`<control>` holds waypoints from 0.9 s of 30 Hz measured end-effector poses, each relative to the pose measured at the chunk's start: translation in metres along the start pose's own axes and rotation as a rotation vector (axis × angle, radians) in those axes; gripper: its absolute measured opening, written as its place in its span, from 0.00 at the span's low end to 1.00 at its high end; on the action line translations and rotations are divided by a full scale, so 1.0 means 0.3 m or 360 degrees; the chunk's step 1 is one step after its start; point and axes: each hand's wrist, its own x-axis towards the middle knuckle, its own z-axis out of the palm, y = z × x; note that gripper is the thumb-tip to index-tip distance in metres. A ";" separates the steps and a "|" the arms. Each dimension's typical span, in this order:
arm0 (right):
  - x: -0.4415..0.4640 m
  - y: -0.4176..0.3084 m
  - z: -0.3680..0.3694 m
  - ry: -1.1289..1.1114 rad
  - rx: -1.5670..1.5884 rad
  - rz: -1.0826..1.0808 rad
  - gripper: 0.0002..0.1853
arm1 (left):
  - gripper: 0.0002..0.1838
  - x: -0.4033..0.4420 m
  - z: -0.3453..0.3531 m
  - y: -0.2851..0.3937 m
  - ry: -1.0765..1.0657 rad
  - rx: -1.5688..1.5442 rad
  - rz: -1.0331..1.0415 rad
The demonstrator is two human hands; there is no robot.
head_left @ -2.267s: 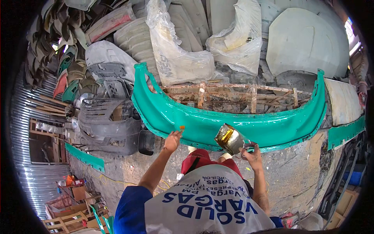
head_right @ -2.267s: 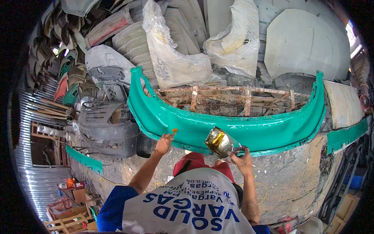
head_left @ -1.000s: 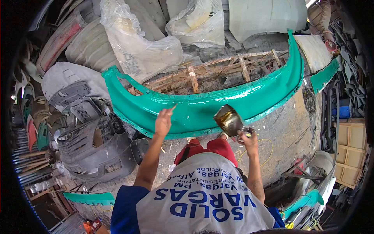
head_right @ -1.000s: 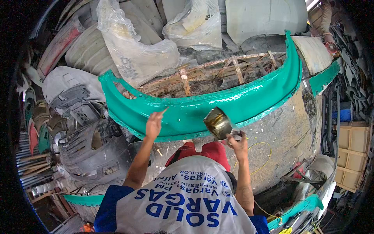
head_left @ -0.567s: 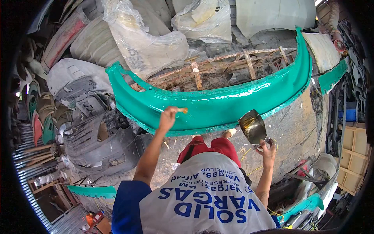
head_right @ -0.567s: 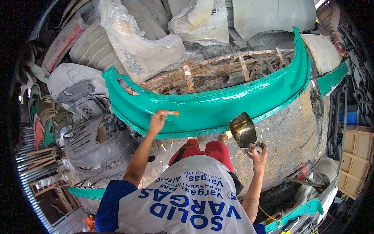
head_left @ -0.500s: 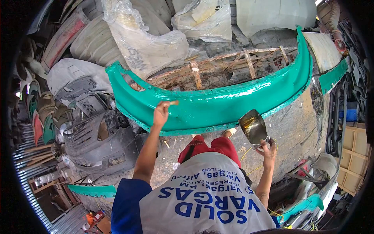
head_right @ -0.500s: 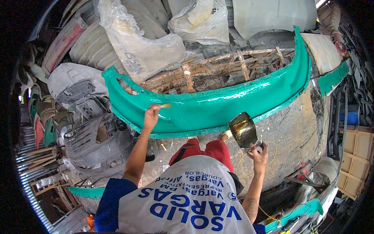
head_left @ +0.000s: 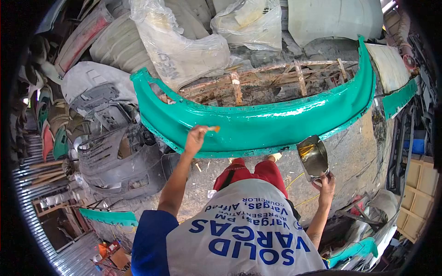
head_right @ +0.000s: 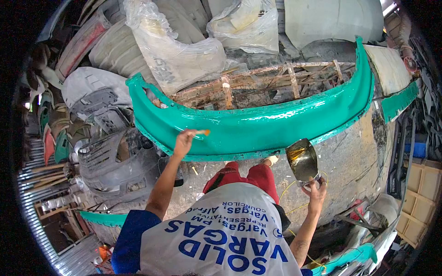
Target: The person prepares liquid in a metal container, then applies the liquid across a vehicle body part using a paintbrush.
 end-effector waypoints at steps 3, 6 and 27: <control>0.001 -0.018 -0.013 0.0021 -0.0003 -0.0037 0.37 | 0.04 0.035 -0.023 0.070 0.0240 0.0408 -0.0114; 0.007 -0.012 -0.016 -0.0014 0.0018 -0.0032 0.36 | 0.06 -0.073 0.101 0.111 -0.0009 0.0067 0.0065; -0.016 -0.014 0.046 -0.0015 -0.0071 -0.0089 0.37 | 0.04 -0.032 0.061 0.042 0.0258 0.0171 0.0094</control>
